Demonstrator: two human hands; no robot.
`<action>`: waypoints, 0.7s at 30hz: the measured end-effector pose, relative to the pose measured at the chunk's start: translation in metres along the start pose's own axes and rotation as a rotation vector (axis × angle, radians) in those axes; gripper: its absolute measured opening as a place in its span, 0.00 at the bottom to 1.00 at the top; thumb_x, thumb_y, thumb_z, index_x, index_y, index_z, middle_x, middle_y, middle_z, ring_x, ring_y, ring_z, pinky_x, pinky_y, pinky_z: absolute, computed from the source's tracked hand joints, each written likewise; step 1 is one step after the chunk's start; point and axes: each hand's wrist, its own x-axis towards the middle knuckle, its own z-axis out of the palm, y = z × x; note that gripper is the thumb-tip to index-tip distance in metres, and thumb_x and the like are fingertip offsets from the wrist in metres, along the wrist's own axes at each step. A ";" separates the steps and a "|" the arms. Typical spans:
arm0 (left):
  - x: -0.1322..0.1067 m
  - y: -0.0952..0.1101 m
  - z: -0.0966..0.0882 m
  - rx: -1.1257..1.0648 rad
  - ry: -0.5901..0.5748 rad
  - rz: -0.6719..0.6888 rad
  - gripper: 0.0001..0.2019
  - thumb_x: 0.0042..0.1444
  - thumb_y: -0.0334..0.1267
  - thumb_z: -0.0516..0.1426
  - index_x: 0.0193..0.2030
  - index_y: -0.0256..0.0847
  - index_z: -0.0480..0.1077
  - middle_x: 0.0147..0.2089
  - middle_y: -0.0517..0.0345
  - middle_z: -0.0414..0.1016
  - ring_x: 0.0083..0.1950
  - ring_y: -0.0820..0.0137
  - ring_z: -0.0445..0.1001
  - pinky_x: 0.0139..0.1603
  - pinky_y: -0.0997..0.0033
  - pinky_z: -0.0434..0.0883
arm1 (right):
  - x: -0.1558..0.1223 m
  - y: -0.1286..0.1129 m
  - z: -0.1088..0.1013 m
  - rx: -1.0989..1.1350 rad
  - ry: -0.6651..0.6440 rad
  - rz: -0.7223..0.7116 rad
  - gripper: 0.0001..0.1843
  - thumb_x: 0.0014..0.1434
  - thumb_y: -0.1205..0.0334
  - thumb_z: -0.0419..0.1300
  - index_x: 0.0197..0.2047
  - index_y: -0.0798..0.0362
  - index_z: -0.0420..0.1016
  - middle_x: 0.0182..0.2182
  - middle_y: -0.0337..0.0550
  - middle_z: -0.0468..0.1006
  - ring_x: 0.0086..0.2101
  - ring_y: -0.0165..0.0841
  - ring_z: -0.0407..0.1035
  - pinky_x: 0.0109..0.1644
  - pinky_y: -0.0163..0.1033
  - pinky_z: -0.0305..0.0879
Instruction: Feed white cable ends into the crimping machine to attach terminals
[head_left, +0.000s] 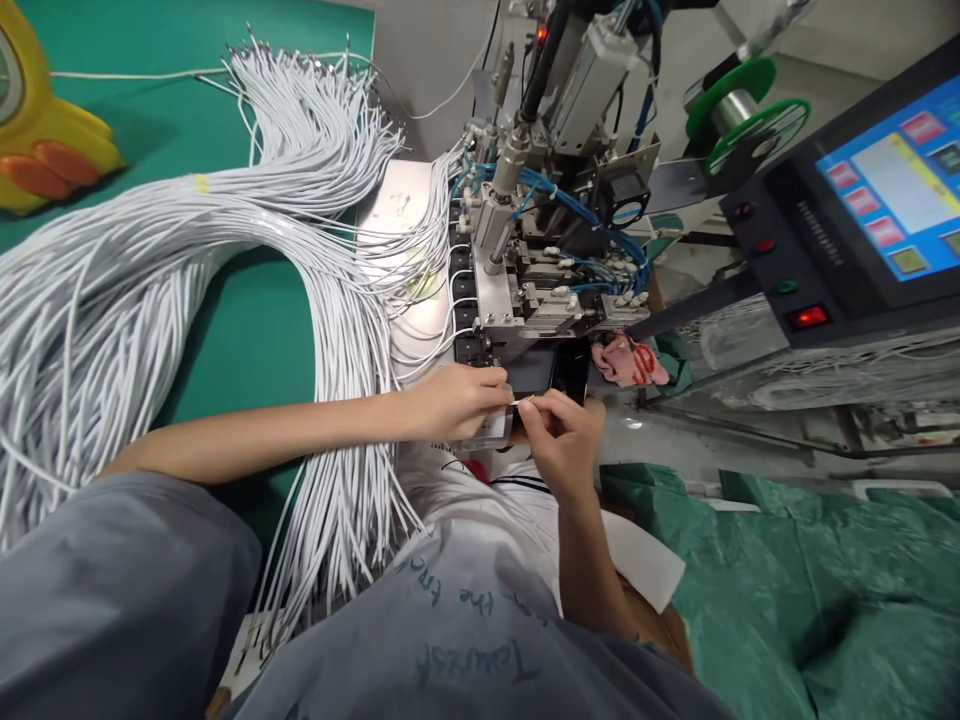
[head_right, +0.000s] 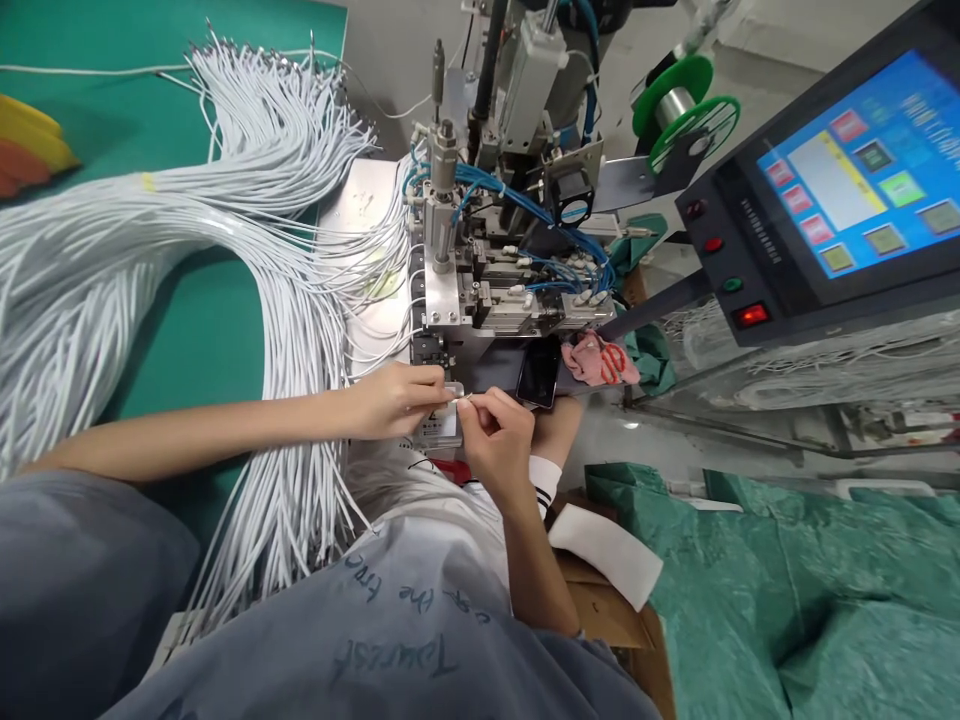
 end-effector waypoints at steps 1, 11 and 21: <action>0.000 -0.001 -0.002 0.082 -0.020 0.013 0.12 0.57 0.28 0.49 0.39 0.34 0.74 0.32 0.54 0.70 0.28 0.75 0.66 0.25 0.77 0.58 | 0.003 -0.001 -0.002 -0.020 -0.042 -0.010 0.11 0.55 0.64 0.60 0.22 0.55 0.72 0.18 0.32 0.55 0.20 0.24 0.51 0.24 0.35 0.47; 0.009 0.000 0.003 -0.169 -0.067 -0.239 0.11 0.62 0.34 0.50 0.35 0.35 0.73 0.31 0.58 0.70 0.30 0.76 0.69 0.31 0.79 0.64 | 0.005 0.015 0.028 0.127 0.220 0.040 0.14 0.57 0.60 0.57 0.21 0.55 0.71 0.19 0.33 0.56 0.22 0.26 0.51 0.25 0.35 0.49; 0.016 -0.028 -0.001 0.456 -0.278 -0.270 0.14 0.64 0.32 0.45 0.42 0.33 0.71 0.40 0.49 0.68 0.25 0.75 0.68 0.25 0.73 0.64 | 0.044 0.082 0.031 0.327 -0.128 0.320 0.14 0.58 0.51 0.53 0.28 0.52 0.66 0.19 0.32 0.59 0.20 0.26 0.52 0.24 0.34 0.50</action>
